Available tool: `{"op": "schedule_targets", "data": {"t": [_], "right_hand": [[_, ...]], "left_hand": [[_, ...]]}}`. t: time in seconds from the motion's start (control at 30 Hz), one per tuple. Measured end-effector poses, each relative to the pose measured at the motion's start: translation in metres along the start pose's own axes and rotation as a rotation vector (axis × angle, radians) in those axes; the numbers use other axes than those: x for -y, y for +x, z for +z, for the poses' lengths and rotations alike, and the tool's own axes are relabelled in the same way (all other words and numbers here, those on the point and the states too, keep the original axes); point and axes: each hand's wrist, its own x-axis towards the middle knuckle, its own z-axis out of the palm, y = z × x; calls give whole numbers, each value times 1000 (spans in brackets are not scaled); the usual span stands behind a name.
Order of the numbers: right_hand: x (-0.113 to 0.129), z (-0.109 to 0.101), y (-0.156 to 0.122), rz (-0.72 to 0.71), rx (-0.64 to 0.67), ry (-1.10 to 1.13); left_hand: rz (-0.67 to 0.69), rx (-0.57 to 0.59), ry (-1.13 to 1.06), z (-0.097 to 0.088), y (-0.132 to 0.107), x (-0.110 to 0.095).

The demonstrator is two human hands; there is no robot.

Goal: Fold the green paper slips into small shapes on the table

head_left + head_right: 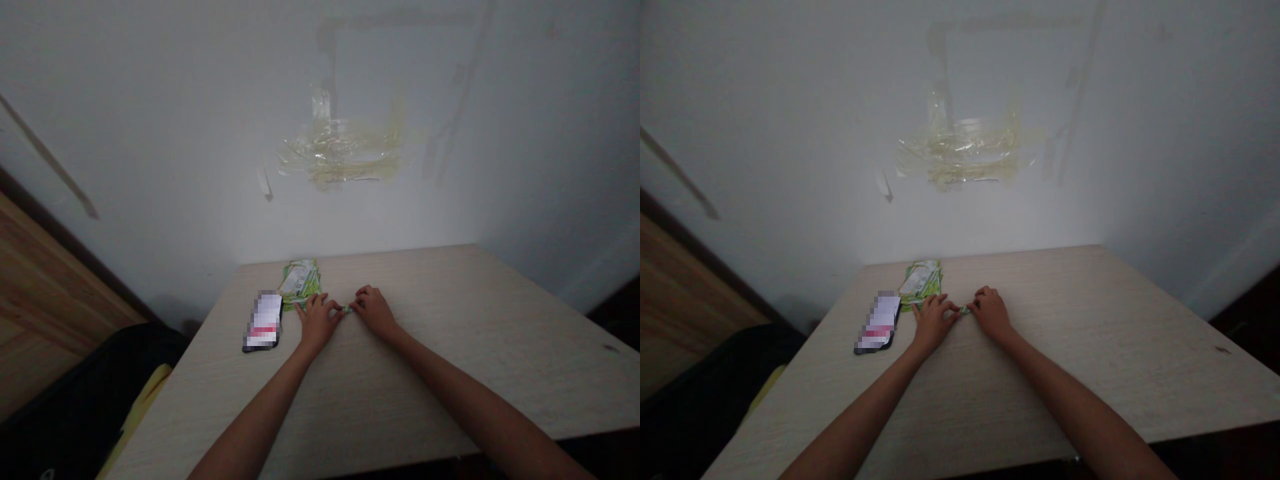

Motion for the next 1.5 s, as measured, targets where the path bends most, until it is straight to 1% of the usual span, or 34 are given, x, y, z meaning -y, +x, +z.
{"op": "schedule_targets", "data": {"t": [0.2,0.47,0.7,0.9,1.0,1.23,1.37,1.5], "right_hand": [[1,-1,0,-4,0,4],[-1,1,-1,-22,-13,12],[-4,1,0,-38,-2,23],[-3,0,-1,-37,-22,33],[-3,1,-1,-28,-19,34],[-5,3,-1,-33,-26,33],[-7,4,-1,-58,-33,23],[-14,4,-1,-82,-25,110]], "left_hand": [[11,22,22,-2,-2,0],[56,13,70,-3,-1,3],[37,30,46,-5,-1,1],[31,35,16,-6,-1,0],[29,24,-19,-5,-1,1],[103,39,-8,-4,0,2],[205,46,28,-5,-1,3],[266,58,32,-6,-3,3]]}}
